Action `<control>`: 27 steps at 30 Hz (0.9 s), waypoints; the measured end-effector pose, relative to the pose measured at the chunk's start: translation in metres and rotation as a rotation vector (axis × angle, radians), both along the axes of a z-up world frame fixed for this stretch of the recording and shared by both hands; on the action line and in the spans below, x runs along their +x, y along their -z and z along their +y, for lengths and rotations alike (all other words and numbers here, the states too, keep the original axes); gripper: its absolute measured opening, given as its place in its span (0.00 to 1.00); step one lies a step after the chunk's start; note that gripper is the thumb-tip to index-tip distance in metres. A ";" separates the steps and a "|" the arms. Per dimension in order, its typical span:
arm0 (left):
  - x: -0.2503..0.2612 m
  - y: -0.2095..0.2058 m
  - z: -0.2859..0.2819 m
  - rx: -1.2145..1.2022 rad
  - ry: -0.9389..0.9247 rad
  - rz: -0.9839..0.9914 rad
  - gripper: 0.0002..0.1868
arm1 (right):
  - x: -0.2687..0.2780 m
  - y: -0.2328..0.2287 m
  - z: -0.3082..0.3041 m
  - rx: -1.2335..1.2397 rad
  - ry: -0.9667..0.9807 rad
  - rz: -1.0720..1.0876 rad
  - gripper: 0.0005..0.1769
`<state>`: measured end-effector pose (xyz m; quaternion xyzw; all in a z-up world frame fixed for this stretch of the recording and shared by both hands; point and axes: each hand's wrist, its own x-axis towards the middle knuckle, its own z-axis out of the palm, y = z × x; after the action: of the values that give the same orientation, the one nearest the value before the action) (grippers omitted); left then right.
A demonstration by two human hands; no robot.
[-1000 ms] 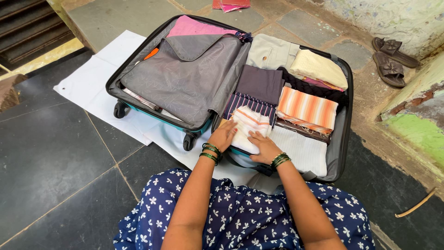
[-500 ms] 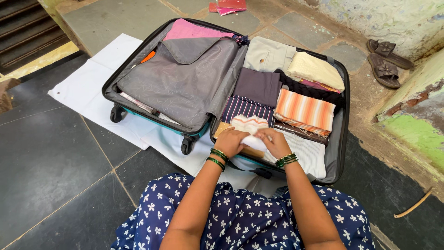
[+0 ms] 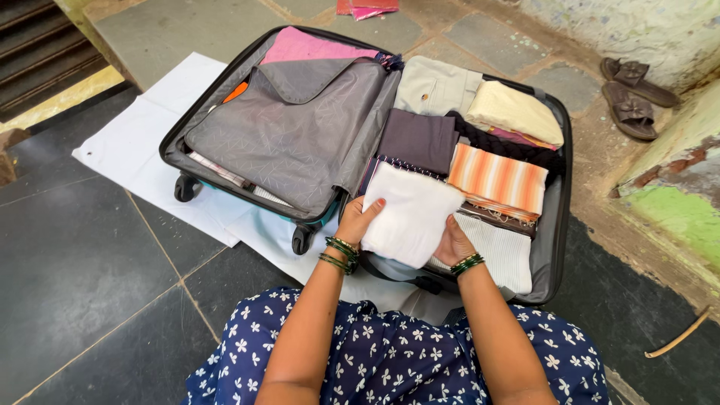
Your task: The person is packing a suitcase with various folded clothes. They methodically place items such as a cream-colored cloth, a pink and yellow patterned cloth, a dark braided item, and striped fabrics into the suitcase, arranging them neatly.
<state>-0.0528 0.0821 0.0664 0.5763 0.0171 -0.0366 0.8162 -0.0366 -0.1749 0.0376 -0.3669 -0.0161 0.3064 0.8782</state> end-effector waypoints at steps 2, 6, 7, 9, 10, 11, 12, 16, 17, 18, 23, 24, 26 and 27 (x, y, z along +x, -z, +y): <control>0.003 0.019 0.002 -0.118 -0.014 0.080 0.22 | -0.003 0.006 0.011 0.035 0.025 0.007 0.65; 0.012 0.035 0.005 -0.078 -0.037 0.048 0.25 | 0.002 0.009 0.012 0.032 0.060 0.034 0.61; 0.014 0.036 0.005 -0.049 -0.052 0.024 0.26 | 0.004 0.011 0.010 0.027 0.081 0.070 0.58; 0.016 0.033 0.002 0.122 -0.161 -0.026 0.34 | 0.010 0.018 0.006 0.018 0.123 0.141 0.54; 0.016 0.029 0.001 0.207 -0.214 -0.051 0.39 | 0.013 0.023 0.008 -0.102 0.151 0.114 0.51; 0.015 0.024 0.001 0.277 -0.208 -0.085 0.43 | 0.018 0.029 0.013 -0.221 0.178 0.087 0.48; 0.013 0.018 0.002 0.348 -0.201 -0.118 0.47 | 0.022 0.036 0.017 -0.341 0.205 0.059 0.46; 0.008 0.002 0.010 0.839 -0.139 -0.301 0.48 | 0.028 0.057 0.031 -0.443 0.275 -0.081 0.41; 0.009 0.003 0.013 0.870 -0.100 -0.301 0.45 | 0.027 0.060 0.034 -0.489 0.290 -0.133 0.42; 0.012 0.004 0.014 0.898 -0.059 -0.304 0.42 | 0.028 0.062 0.034 -0.536 0.308 -0.186 0.43; 0.024 0.018 0.013 1.189 0.051 -0.074 0.43 | 0.016 0.044 0.044 -0.826 0.279 -0.446 0.52; 0.023 0.020 0.013 1.240 0.074 -0.032 0.43 | 0.014 0.029 0.046 -0.977 0.254 -0.469 0.52; 0.020 0.024 0.010 1.416 0.060 -0.049 0.40 | 0.007 -0.007 0.050 -1.418 0.186 -0.520 0.50; 0.018 0.027 0.006 1.541 0.023 -0.109 0.36 | 0.003 -0.022 0.052 -1.549 0.229 -0.621 0.50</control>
<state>-0.0351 0.0878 0.0390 0.9829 -0.0086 0.0056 0.1839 -0.0336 -0.1225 0.0599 -0.9328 -0.0048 0.0248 0.3594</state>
